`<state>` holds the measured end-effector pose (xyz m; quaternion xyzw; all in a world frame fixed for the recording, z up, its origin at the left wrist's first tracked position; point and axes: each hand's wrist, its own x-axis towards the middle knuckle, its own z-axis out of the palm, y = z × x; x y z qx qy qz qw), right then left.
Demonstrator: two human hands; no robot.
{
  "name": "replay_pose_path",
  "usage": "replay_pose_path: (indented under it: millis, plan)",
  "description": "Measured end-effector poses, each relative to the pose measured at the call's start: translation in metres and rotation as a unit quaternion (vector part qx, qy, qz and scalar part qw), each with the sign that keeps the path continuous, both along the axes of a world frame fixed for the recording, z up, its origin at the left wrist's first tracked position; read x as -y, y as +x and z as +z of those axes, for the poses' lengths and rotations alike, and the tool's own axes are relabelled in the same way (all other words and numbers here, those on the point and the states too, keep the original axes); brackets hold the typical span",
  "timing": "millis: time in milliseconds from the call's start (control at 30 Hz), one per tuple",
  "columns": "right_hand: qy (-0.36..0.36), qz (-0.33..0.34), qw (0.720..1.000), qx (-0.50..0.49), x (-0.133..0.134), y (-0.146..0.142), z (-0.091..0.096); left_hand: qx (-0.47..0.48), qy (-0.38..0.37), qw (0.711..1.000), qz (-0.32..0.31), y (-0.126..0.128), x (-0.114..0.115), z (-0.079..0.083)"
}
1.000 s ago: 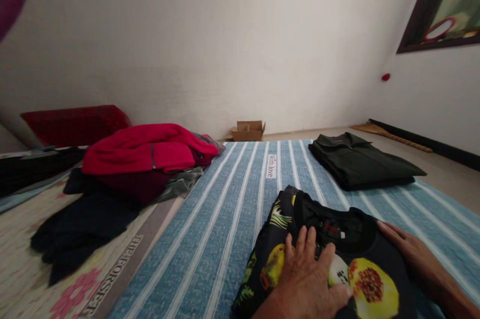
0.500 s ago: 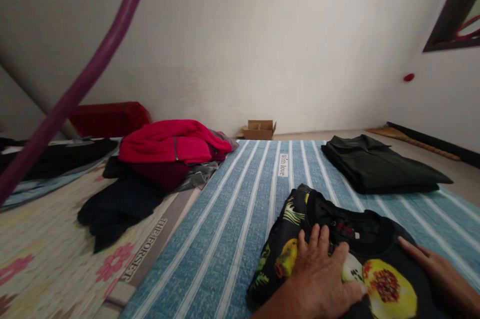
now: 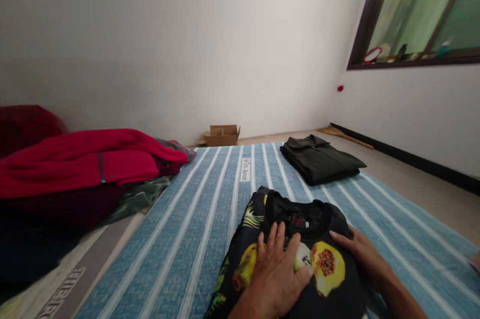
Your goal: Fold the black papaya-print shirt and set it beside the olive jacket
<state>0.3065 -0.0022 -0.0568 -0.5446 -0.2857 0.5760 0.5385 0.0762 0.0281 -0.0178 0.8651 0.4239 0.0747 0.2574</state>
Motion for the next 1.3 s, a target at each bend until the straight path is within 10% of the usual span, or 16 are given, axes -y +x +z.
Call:
replay_pose_path:
  millis: [400, 1300]
  plan:
    - [-0.004, -0.045, 0.999, -0.021, -0.007, -0.003, -0.001, -0.094, 0.003, 0.996, 0.001, 0.008, -0.001, 0.021]
    - [-0.065, -0.086, 0.994, 0.010, 0.012, -0.009, 0.011, 0.012, 0.028, 0.999, 0.011, -0.004, -0.007, 0.035]
